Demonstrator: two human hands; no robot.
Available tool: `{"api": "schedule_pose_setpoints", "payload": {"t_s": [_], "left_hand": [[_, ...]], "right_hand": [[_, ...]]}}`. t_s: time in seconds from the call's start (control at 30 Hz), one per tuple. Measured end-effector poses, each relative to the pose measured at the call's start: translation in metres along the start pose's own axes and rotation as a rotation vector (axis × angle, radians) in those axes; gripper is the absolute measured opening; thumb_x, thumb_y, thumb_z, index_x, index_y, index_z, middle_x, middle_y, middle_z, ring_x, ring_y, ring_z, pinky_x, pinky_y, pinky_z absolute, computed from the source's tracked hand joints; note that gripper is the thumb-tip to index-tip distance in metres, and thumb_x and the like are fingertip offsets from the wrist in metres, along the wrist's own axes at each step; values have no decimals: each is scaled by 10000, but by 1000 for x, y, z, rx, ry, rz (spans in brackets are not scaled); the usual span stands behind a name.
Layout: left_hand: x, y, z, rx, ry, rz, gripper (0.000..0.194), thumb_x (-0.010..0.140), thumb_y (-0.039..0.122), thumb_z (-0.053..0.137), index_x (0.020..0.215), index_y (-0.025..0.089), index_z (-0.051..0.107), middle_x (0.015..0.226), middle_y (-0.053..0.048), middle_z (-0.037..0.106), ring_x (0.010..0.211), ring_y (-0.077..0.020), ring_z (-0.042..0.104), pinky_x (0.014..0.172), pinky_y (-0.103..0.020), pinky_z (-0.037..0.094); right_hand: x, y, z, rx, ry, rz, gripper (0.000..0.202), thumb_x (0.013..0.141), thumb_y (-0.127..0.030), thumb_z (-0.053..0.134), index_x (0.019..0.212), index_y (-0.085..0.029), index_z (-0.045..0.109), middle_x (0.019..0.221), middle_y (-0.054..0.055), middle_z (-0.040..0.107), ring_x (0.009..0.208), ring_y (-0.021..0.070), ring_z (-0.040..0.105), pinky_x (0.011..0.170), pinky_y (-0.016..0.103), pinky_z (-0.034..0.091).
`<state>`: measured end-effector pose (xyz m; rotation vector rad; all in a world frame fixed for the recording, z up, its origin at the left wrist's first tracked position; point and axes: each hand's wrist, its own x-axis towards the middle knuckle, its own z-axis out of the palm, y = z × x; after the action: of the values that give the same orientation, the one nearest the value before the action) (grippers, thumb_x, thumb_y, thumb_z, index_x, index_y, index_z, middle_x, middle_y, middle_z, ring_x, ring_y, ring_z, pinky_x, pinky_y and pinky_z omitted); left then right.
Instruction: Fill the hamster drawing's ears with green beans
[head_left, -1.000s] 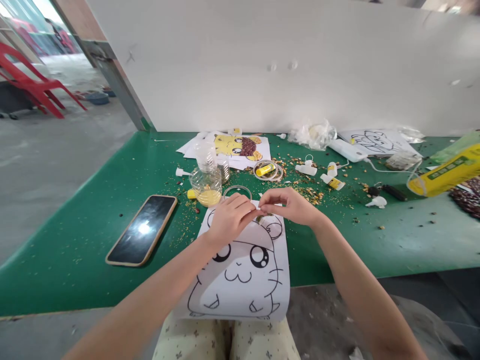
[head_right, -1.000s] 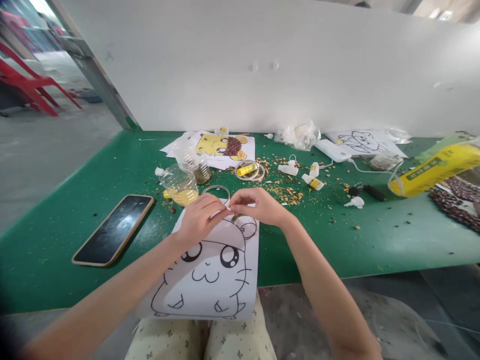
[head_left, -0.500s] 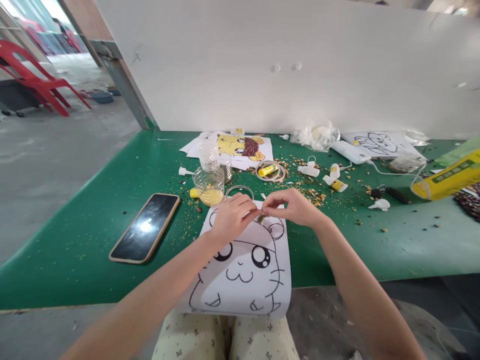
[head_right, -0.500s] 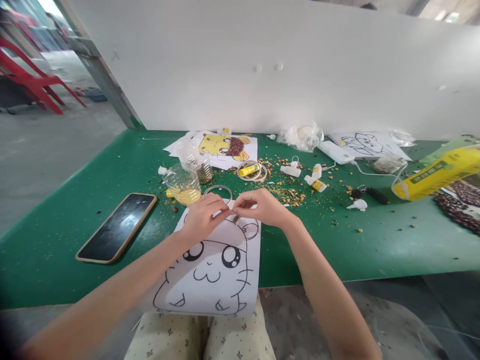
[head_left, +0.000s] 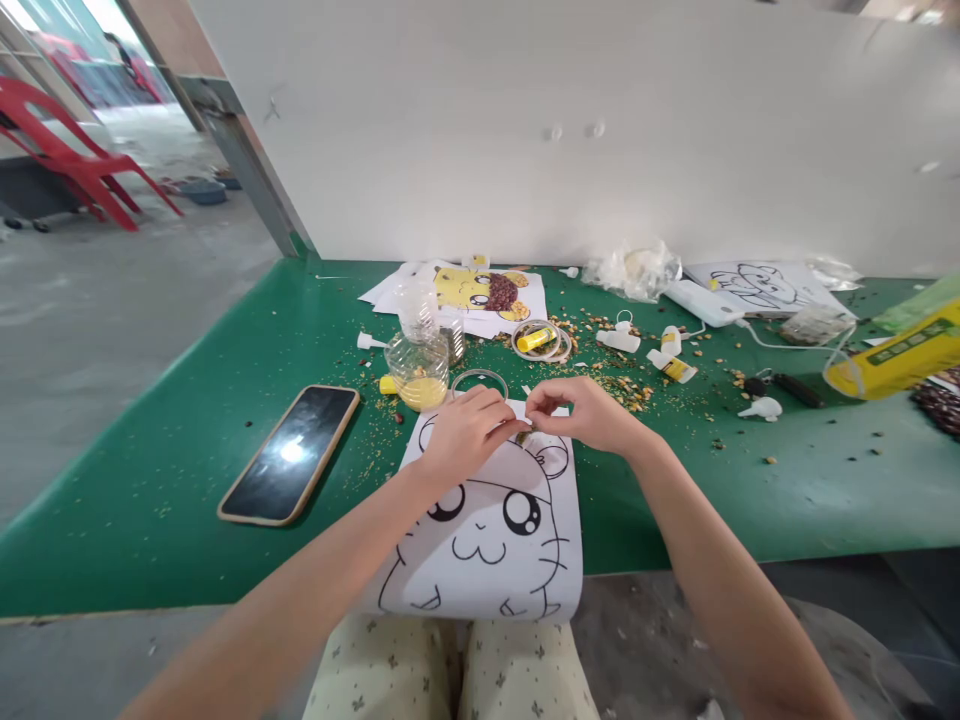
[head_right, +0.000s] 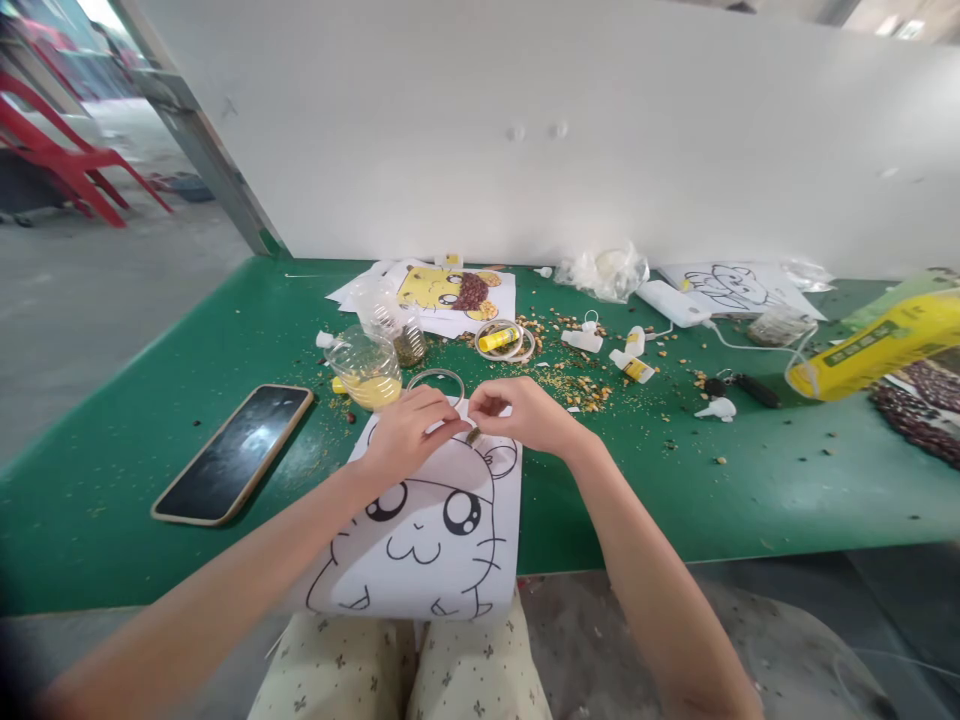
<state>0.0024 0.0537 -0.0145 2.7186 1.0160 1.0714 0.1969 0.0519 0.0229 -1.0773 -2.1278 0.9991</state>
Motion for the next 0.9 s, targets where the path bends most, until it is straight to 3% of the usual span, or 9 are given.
{"api": "schedule_pose_setpoints", "payload": {"t_s": [0.3, 0.67, 0.9], "left_hand": [[-1, -1, 0, 19, -9, -4, 311, 898, 363, 465, 691, 161, 580, 702, -13, 585, 708, -147, 515, 637, -266, 401], [-3, -4, 0, 63, -56, 8, 311, 905, 352, 454, 703, 170, 604, 692, -16, 593, 719, -156, 525, 637, -273, 394], [-2, -2, 1, 34, -31, -32, 245, 868, 382, 518, 769, 176, 608, 745, -8, 622, 744, -154, 533, 653, -265, 399]], "right_hand": [[0, -2, -2, 22, -30, 12, 114, 771, -239, 570, 774, -173, 663, 705, 11, 662, 650, 117, 599, 613, 237, 471], [3, 6, 7, -99, -108, 14, 68, 731, -168, 518, 723, -178, 585, 674, -15, 599, 620, 104, 526, 615, 226, 425], [6, 9, 4, -188, 40, 51, 55, 778, -213, 473, 748, -188, 512, 721, -3, 580, 653, 118, 506, 605, 233, 392]]}}
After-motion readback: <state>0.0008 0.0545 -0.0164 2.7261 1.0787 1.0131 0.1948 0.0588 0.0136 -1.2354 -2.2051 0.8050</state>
